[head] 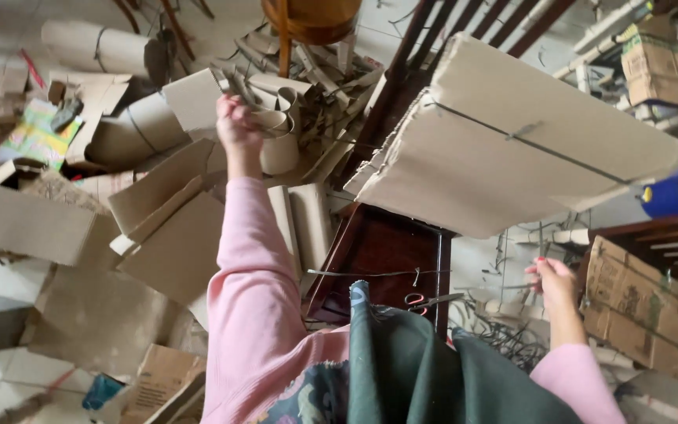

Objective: The person ties a piece of gray cord around a stack of cardboard sheets resting on a wooden chair. They wrap the cord, tie a knot, and use scissors to trim the excess cord. The process is repeated for a second cord.

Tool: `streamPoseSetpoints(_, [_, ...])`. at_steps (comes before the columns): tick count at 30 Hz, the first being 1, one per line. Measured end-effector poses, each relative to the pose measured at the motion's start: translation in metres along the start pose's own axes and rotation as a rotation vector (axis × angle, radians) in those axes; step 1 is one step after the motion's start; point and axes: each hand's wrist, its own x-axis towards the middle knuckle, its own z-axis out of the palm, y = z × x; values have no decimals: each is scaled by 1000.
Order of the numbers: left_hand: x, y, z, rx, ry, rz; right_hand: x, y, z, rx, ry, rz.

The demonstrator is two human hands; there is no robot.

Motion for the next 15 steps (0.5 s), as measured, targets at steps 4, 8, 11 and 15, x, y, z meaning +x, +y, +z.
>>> streamPoseSetpoints(4, [-23,-19,5,1421,-295,-452,-5,-5,-14,-8,13,25])
streamPoseSetpoints(8, [-40,-69,16,1970,-628,-1389,-5,-4,-27,-19,-5,49])
streamPoseSetpoints(11, [-23,-110,-22,2058,-826,-1532,-32,-36,-27,-32,-2,53])
streamPoseSetpoints(15, [2,-148,-55,971,-284,-875,-59,-75,-16,-4,18,256])
